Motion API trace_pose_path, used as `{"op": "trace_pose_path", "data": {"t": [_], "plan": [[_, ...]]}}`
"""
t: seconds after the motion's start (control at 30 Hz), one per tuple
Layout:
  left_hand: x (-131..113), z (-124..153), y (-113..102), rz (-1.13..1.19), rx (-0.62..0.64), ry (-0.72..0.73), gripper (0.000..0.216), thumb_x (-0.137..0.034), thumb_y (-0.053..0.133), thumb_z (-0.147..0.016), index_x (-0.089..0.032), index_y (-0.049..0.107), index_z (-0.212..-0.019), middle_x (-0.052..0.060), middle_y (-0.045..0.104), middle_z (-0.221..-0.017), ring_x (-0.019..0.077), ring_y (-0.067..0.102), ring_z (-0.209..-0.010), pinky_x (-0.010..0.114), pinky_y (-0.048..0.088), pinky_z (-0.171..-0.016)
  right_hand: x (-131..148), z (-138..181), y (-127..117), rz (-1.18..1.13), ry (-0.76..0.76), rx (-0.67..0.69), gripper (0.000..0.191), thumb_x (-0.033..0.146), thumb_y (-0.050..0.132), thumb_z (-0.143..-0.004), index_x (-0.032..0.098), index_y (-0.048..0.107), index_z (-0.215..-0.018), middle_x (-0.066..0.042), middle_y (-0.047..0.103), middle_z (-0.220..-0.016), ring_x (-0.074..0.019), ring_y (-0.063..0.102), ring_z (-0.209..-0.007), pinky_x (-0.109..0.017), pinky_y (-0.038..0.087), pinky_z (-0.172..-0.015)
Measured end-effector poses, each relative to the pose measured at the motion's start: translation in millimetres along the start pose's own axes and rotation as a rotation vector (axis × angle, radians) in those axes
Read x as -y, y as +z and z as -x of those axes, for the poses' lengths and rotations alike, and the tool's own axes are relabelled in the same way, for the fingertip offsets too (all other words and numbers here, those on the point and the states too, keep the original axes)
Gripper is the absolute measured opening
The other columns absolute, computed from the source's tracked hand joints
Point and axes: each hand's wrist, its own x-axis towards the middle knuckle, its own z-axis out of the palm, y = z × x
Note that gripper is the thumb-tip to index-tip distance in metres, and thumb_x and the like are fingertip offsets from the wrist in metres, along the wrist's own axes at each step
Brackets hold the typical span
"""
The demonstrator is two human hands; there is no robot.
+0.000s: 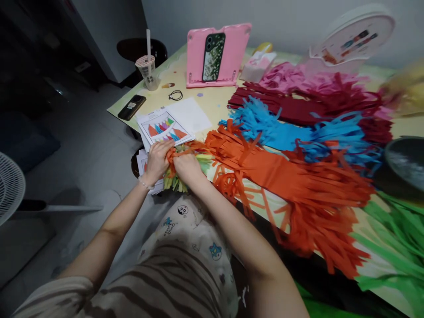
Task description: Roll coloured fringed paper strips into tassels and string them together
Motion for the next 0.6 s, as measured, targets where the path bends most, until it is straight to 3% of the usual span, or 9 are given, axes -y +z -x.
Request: {"op": "trace_pose_path", "data": {"t": [0.1,0.2,0.27,0.37,0.4,0.47,0.53,0.6], "plan": [[-6.7,-0.4,1.9,0.014,-0.009,-0.009,0.039,-0.016,0.046,-0.100,-0.016,0.073,-0.128,0.012,0.071,-0.140,0.0259,0.064,-0.135,0.049,0.041,-0.122,-8.3,-11.2,0.3,-0.023,0.015,-0.020,0.039,0.005,0.039,-0.095,0.005,0.074,-0.112,-0.023,0.075,-0.111,-0.0283,0.068,-0.103,-0.035,0.046,-0.096],[6.6,-12.9,-14.1,0.137,0.068,0.100,0.037,-0.028,0.048,-0.103,-0.017,0.074,-0.127,0.012,0.073,-0.137,0.0245,0.067,-0.131,0.046,0.046,-0.119,-15.6,-9.3,-3.9,-0.041,0.057,-0.039,0.041,0.003,0.037,-0.093,0.004,0.074,-0.108,-0.024,0.075,-0.106,-0.0284,0.068,-0.097,-0.035,0.047,-0.090],[33.1,-30.8,-36.4,0.218,0.031,0.126,0.036,-0.035,0.053,-0.102,-0.019,0.073,-0.127,0.011,0.073,-0.138,0.0240,0.066,-0.133,0.046,0.045,-0.121,-20.2,2.4,-8.2,-0.059,0.040,-0.038,0.038,0.006,0.038,-0.093,0.005,0.075,-0.104,-0.023,0.075,-0.101,-0.0280,0.067,-0.092,-0.034,0.047,-0.085],[88.3,-62.5,-75.2,0.167,-0.223,-0.075,0.049,-0.040,0.079,-0.084,-0.018,0.073,-0.128,0.014,0.060,-0.155,0.0334,0.044,-0.153,0.055,0.023,-0.133,-27.9,27.8,-14.7,-0.099,-0.040,-0.027,0.030,0.011,0.045,-0.093,0.010,0.074,-0.093,-0.020,0.075,-0.094,-0.0268,0.065,-0.086,-0.034,0.047,-0.081],[105.5,-70.6,-86.0,0.191,-0.203,-0.178,0.058,-0.041,0.084,-0.079,-0.015,0.072,-0.130,0.018,0.060,-0.153,0.0359,0.047,-0.150,0.055,0.026,-0.132,-30.8,35.8,-16.1,-0.115,-0.074,-0.023,0.027,0.012,0.047,-0.092,0.011,0.074,-0.088,-0.018,0.074,-0.091,-0.0262,0.065,-0.085,-0.034,0.048,-0.081],[130.9,-79.2,-100.9,0.350,0.020,-0.365,0.064,-0.045,0.083,-0.079,-0.011,0.071,-0.131,0.021,0.070,-0.137,0.0357,0.066,-0.128,0.055,0.045,-0.119,-36.9,48.5,-16.3,-0.153,-0.138,-0.026,0.024,0.013,0.051,-0.091,0.014,0.072,-0.081,-0.015,0.073,-0.084,-0.0250,0.065,-0.082,-0.034,0.049,-0.081],[141.3,-77.6,-106.7,0.557,0.239,-0.469,0.068,-0.044,0.082,-0.080,-0.010,0.068,-0.137,0.019,0.075,-0.125,0.0283,0.074,-0.105,0.045,0.058,-0.101,-42.7,56.6,-12.8,-0.196,-0.192,-0.048,0.022,0.015,0.052,-0.093,0.016,0.071,-0.080,-0.012,0.072,-0.083,-0.0236,0.065,-0.081,-0.033,0.051,-0.079],[139.3,-70.4,-105.7,0.738,0.356,-0.503,0.072,-0.038,0.086,-0.077,-0.012,0.065,-0.142,0.017,0.076,-0.124,0.0216,0.074,-0.095,0.035,0.060,-0.090,-47.1,62.2,-7.4,-0.240,-0.243,-0.087,0.021,0.020,0.054,-0.096,0.016,0.072,-0.085,-0.011,0.073,-0.088,-0.0218,0.065,-0.081,-0.033,0.053,-0.078]]}}
